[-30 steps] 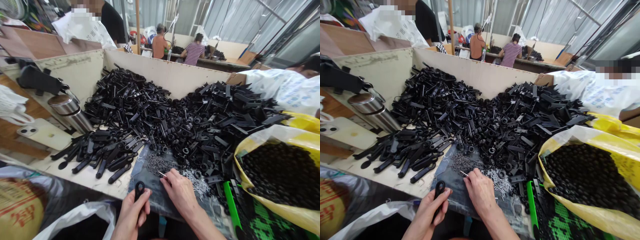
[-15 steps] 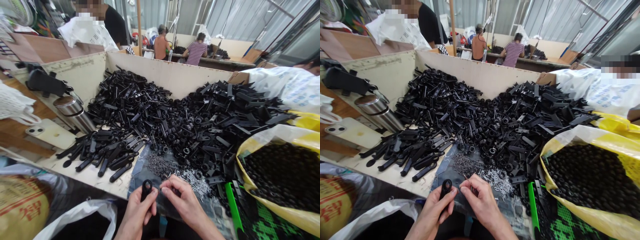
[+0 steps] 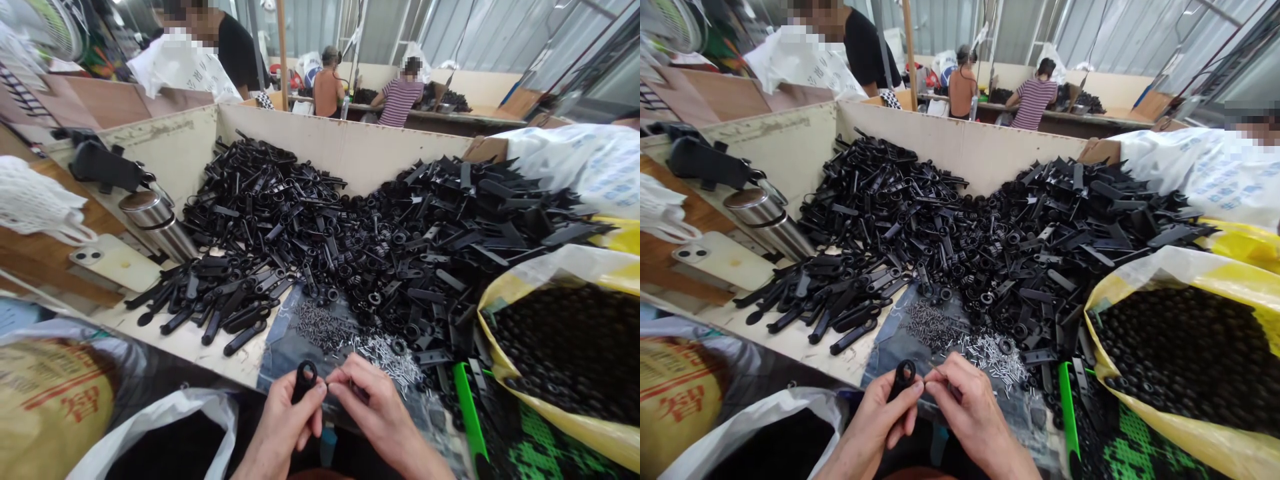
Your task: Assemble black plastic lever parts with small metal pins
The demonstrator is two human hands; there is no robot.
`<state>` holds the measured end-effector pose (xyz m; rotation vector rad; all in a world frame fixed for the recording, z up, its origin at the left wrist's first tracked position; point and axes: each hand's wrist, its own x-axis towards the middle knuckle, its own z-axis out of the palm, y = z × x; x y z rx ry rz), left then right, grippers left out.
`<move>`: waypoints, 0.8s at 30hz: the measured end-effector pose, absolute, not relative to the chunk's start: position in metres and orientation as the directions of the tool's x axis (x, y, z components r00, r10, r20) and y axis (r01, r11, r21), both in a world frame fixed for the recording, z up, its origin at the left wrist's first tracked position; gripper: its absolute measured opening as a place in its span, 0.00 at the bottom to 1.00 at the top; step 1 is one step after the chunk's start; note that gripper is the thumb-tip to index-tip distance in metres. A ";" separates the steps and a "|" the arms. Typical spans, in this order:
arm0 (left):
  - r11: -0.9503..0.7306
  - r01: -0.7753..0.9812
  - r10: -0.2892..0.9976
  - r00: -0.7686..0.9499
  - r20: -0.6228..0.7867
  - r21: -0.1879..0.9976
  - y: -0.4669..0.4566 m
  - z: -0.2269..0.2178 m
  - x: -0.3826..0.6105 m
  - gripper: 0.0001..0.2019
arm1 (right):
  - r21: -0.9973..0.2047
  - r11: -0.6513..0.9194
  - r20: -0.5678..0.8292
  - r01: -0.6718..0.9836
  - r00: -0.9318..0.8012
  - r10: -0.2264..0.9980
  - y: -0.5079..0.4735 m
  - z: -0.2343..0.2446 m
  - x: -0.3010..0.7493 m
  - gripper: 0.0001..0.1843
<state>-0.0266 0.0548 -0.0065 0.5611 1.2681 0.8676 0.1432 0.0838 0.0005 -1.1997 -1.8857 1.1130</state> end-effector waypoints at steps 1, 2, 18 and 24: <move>0.583 -0.268 0.806 0.075 -0.587 0.767 0.055 -0.006 -0.025 0.21 | -0.899 0.209 0.066 0.386 -0.352 0.934 0.082 0.000 0.143 0.15; 0.596 -0.300 0.796 0.094 -0.598 0.745 0.056 -0.006 -0.024 0.20 | -0.904 0.186 0.062 0.386 -0.311 0.948 0.080 -0.001 0.143 0.15; 0.735 -0.600 0.578 0.313 -0.754 0.314 0.066 -0.007 0.010 0.16 | -0.780 0.450 0.392 0.433 -0.222 0.893 0.069 -0.013 0.174 0.07; 0.759 -0.551 0.586 0.348 -0.731 0.346 0.068 0.000 0.011 0.16 | -0.794 0.404 0.362 0.454 -0.180 0.914 0.069 -0.017 0.176 0.05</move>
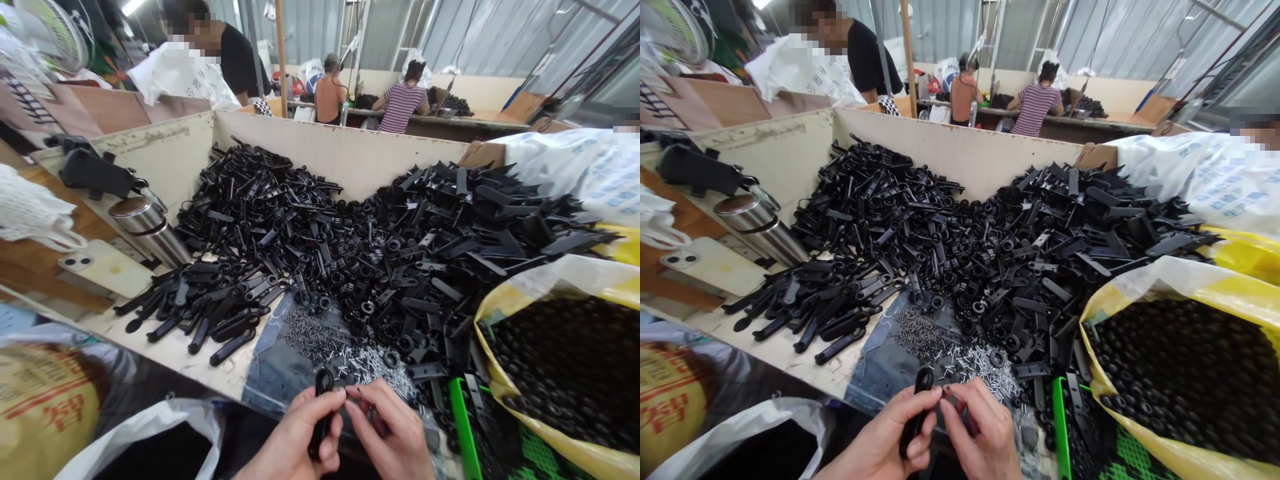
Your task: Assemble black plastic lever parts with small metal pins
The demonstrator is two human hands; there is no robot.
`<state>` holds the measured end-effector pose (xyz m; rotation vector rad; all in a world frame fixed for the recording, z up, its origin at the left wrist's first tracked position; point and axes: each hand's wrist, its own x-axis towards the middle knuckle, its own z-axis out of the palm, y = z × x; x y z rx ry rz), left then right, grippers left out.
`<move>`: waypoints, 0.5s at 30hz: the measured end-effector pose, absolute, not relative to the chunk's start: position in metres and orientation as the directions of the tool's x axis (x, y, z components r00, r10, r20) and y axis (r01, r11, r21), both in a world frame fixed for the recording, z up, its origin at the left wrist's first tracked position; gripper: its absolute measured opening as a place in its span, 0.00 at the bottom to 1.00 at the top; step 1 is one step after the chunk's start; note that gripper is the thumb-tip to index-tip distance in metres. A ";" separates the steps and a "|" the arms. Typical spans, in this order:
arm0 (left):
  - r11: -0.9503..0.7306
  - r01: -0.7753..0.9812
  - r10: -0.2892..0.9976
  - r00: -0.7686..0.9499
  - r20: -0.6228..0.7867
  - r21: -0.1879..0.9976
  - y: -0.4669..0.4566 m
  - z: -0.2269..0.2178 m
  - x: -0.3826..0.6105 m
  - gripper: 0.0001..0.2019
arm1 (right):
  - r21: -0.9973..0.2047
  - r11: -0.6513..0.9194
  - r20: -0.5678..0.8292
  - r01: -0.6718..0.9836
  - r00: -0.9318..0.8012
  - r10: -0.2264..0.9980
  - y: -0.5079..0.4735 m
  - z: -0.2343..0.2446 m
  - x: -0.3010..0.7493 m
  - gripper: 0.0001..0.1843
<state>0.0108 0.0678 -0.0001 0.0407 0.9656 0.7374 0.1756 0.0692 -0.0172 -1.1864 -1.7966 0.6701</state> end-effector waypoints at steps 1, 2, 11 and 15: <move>0.760 -0.539 0.600 0.365 -0.711 0.364 0.068 0.002 0.009 0.15 | -0.802 0.387 0.357 0.455 -0.153 0.921 0.070 -0.017 0.176 0.05; 0.759 -0.524 0.614 0.383 -0.690 0.386 0.068 0.004 0.008 0.14 | -0.811 0.368 0.350 0.455 -0.128 0.928 0.070 -0.017 0.175 0.05; 0.720 -0.308 0.690 0.408 -0.598 0.622 0.059 0.019 -0.013 0.19 | -0.773 0.461 0.375 0.435 -0.272 0.886 0.072 -0.011 0.165 0.04; 0.677 -0.181 0.717 0.383 -0.583 0.714 0.056 0.018 -0.016 0.20 | -0.751 0.483 0.364 0.451 -0.327 0.872 0.075 -0.010 0.160 0.04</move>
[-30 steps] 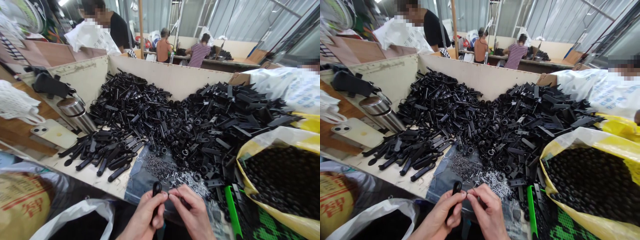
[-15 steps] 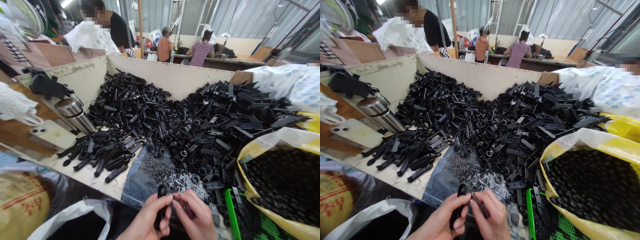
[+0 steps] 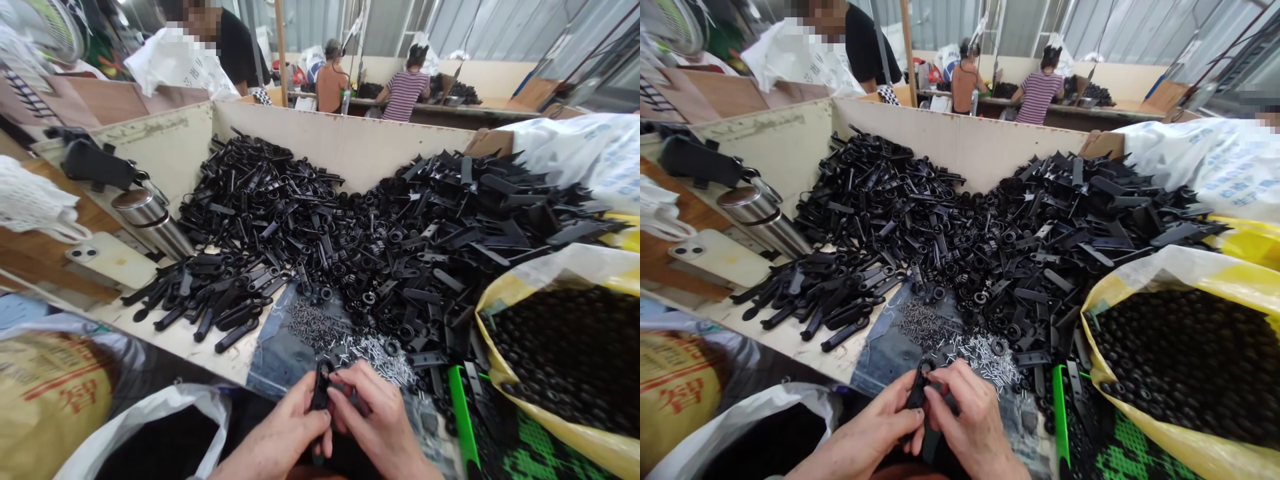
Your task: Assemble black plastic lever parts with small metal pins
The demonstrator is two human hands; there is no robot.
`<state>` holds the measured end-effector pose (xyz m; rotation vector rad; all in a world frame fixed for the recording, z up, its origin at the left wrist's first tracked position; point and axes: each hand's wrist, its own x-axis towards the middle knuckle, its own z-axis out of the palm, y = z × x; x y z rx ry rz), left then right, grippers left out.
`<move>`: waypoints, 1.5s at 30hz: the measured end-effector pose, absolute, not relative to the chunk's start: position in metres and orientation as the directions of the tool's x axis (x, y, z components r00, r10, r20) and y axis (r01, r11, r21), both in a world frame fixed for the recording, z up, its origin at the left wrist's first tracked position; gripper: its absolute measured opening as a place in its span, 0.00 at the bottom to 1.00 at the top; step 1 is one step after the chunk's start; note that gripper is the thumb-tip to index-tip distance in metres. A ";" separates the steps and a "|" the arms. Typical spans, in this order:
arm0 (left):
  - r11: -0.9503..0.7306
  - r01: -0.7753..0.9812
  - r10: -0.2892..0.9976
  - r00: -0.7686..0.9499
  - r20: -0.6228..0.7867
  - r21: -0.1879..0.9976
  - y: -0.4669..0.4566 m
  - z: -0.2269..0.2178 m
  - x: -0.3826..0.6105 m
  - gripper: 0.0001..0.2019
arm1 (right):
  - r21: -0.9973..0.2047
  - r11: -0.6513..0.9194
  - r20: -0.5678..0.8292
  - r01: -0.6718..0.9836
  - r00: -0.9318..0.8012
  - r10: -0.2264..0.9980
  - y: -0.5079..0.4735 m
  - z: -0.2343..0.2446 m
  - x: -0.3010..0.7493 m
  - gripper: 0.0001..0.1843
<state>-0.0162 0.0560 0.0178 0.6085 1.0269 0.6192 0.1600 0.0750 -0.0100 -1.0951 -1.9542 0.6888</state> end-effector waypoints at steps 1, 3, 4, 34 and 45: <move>0.663 -0.143 0.723 0.377 -0.578 0.735 0.055 0.016 -0.017 0.21 | -0.748 0.480 0.356 0.459 -0.332 0.873 0.076 -0.010 0.159 0.05; 0.637 -0.070 0.735 0.356 -0.578 0.767 0.054 0.010 -0.019 0.25 | -0.746 0.470 0.340 0.472 -0.337 0.878 0.077 -0.009 0.159 0.05; 0.630 -0.037 0.739 0.338 -0.584 0.776 0.053 0.006 -0.019 0.27 | -0.747 0.465 0.332 0.475 -0.339 0.880 0.077 -0.008 0.159 0.06; 0.495 0.145 0.780 0.360 -0.512 0.857 0.066 -0.010 -0.039 0.21 | -0.738 0.342 0.051 0.582 -0.457 0.888 0.062 0.007 0.164 0.19; 0.476 0.049 0.828 0.313 -0.466 0.878 0.055 -0.026 -0.039 0.23 | -0.524 0.453 0.029 0.721 -0.516 0.856 0.051 -0.007 0.158 0.26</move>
